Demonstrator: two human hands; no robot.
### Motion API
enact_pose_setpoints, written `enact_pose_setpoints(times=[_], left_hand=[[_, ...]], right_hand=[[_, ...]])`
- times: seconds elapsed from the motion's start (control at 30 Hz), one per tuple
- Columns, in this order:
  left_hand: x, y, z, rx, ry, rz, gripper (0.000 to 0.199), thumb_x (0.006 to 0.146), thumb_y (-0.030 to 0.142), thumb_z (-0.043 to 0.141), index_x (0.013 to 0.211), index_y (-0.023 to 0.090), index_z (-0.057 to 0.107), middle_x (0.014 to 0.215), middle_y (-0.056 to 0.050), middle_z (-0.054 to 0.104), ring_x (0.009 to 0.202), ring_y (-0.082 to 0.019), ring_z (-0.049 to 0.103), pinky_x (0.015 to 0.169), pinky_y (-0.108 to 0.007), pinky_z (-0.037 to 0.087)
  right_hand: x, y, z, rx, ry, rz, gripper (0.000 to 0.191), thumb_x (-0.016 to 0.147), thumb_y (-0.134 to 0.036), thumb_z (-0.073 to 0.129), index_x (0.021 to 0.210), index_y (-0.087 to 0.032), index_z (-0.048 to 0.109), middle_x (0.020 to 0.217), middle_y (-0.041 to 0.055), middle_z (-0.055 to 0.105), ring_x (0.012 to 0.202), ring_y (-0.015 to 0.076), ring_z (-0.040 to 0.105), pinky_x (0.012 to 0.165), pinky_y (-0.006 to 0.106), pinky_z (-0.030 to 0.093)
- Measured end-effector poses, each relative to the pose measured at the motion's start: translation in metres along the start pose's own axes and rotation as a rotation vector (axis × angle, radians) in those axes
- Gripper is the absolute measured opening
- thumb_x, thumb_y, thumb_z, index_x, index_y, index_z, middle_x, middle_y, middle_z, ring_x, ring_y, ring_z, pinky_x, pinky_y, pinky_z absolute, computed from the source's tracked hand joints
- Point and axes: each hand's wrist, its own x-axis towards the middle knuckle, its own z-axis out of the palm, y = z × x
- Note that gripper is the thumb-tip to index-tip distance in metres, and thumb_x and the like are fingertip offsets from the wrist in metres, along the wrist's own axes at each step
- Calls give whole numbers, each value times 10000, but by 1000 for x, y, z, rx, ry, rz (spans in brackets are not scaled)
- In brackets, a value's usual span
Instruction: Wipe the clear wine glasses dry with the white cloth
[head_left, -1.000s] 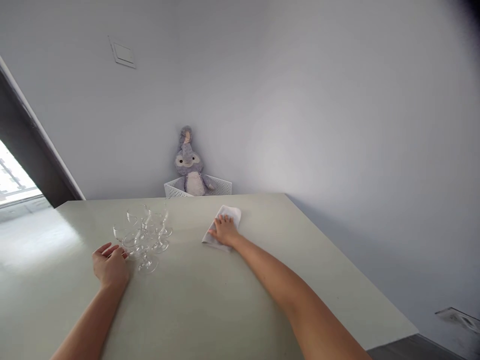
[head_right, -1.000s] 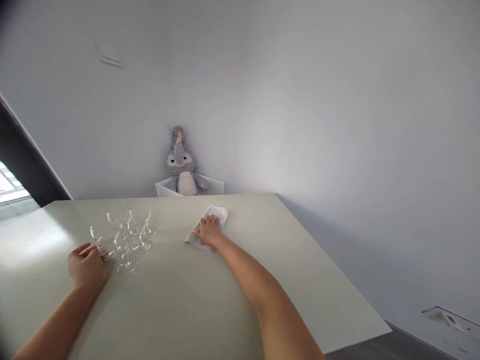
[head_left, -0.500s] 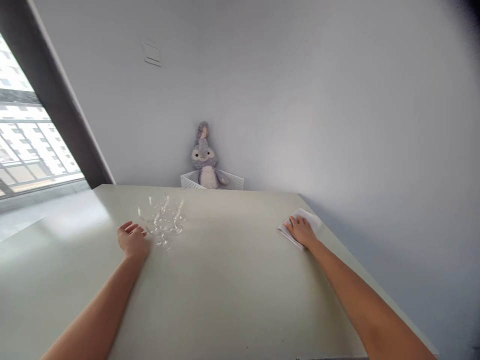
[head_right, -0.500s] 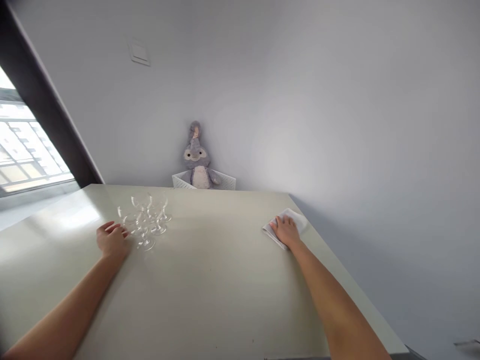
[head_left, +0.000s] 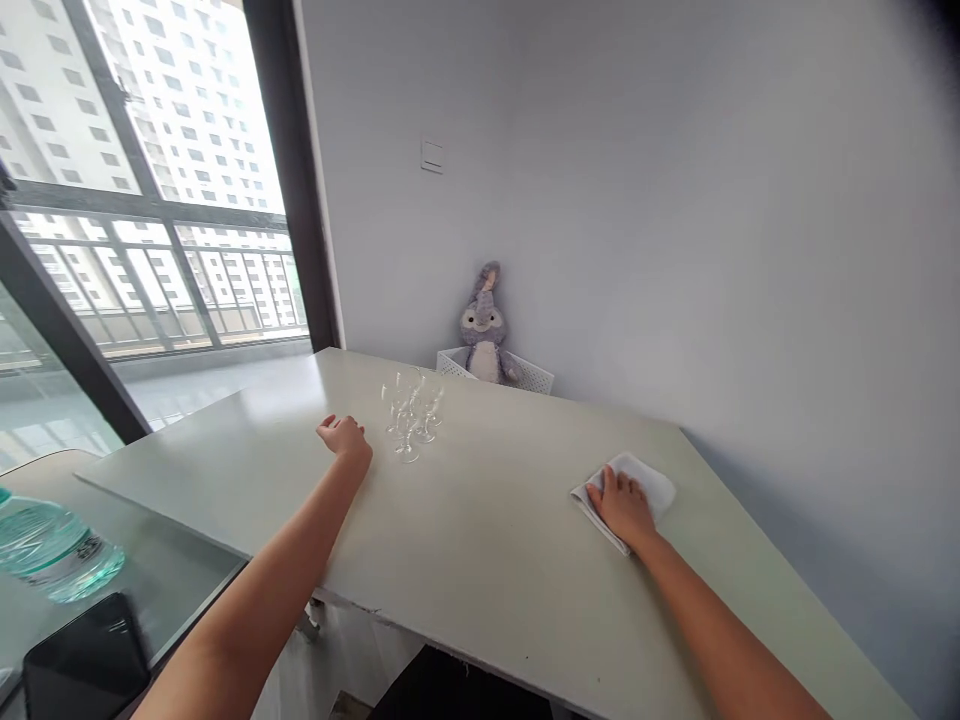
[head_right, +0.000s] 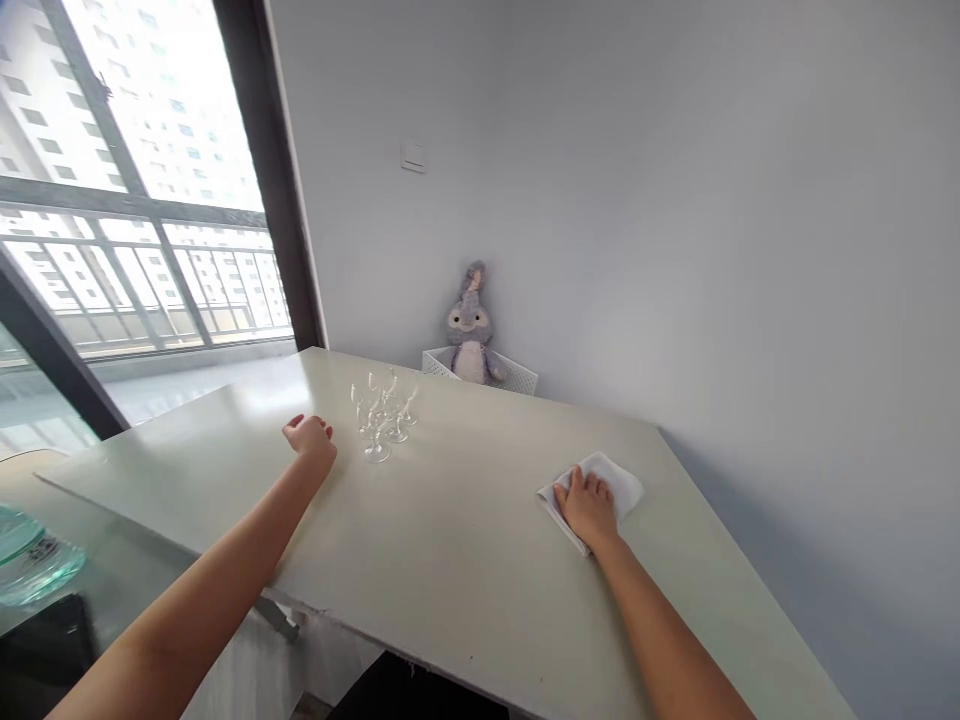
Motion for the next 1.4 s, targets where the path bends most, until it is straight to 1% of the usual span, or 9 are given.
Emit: enact_pose_setpoints(times=[0.17, 0.3, 0.43, 0.53, 0.77, 0.97, 1.1, 1.3, 1.4], left_hand=[[-50, -6, -19, -111, -160, -449, 129, 767, 117, 401, 882, 156, 444, 665, -1, 464, 432, -50, 429, 430, -169, 398], [-79, -15, -20, -180, -364, -665, 215, 817, 209, 426, 1010, 118, 449, 803, -114, 587, 562, -132, 572, 502, -248, 488], [-82, -15, -7, -230, -431, -709, 401, 849, 373, 406, 1200, 218, 290, 1014, -154, 576, 763, -206, 630, 580, -325, 522], [-75, -18, 1, -249, -424, -720, 386, 865, 419, 352, 1212, 275, 262, 1093, -155, 548, 825, -218, 631, 592, -342, 523], [-61, -28, 5, -319, -389, -703, 277, 883, 388, 313, 939, 173, 479, 1012, -152, 588, 821, -210, 634, 558, -286, 528], [-68, -20, 2, -392, -417, -706, 289, 854, 416, 394, 755, 148, 438, 990, -188, 577, 848, -233, 634, 592, -311, 549], [-84, -14, -1, -404, -442, -739, 241, 828, 360, 478, 732, 149, 413, 969, -188, 581, 835, -226, 639, 588, -294, 559], [-129, -24, 12, -263, -750, -776, 188, 778, 297, 574, 756, 134, 482, 887, -134, 616, 875, -224, 632, 675, -279, 555], [-149, -35, 35, -175, -876, -700, 187, 748, 285, 615, 779, 132, 512, 842, -112, 629, 824, -207, 641, 717, -288, 537]], right_hand=[[0, -59, 0, 311, -38, -269, 574, 874, -452, 269, 1314, -84, 285, 1323, 155, 397, 1232, 240, 341, 984, 343, 268], [-13, -86, -7, 425, 108, -266, 493, 892, -424, 229, 1224, -105, 404, 1179, 136, 515, 1084, 219, 479, 898, 315, 351], [-29, -88, -11, 195, 276, -249, 433, 858, -405, 365, 1155, -109, 476, 1097, 156, 530, 998, 276, 487, 813, 369, 370], [-33, -85, -13, 56, 256, -268, 418, 847, -428, 388, 1090, -117, 525, 1042, 159, 543, 947, 284, 490, 752, 375, 375], [-33, -85, -18, -48, 222, -308, 422, 860, -442, 343, 1034, -132, 571, 963, 147, 563, 866, 271, 526, 689, 365, 385], [-31, -83, -17, 60, 133, -350, 324, 872, -328, 323, 883, -211, 625, 888, 93, 600, 790, 228, 575, 688, 340, 395], [-25, -76, -15, 425, 90, -205, 319, 838, -382, 362, 777, -199, 616, 818, 76, 619, 727, 229, 583, 675, 356, 424], [-9, -60, -18, 1706, 93, 210, 237, 726, -438, 524, 761, -212, 585, 741, 32, 652, 758, 226, 613, 638, 344, 506], [-7, -56, -30, 2042, 134, 238, 170, 725, -369, 562, 810, -224, 588, 825, 15, 664, 860, 202, 612, 723, 345, 516]])
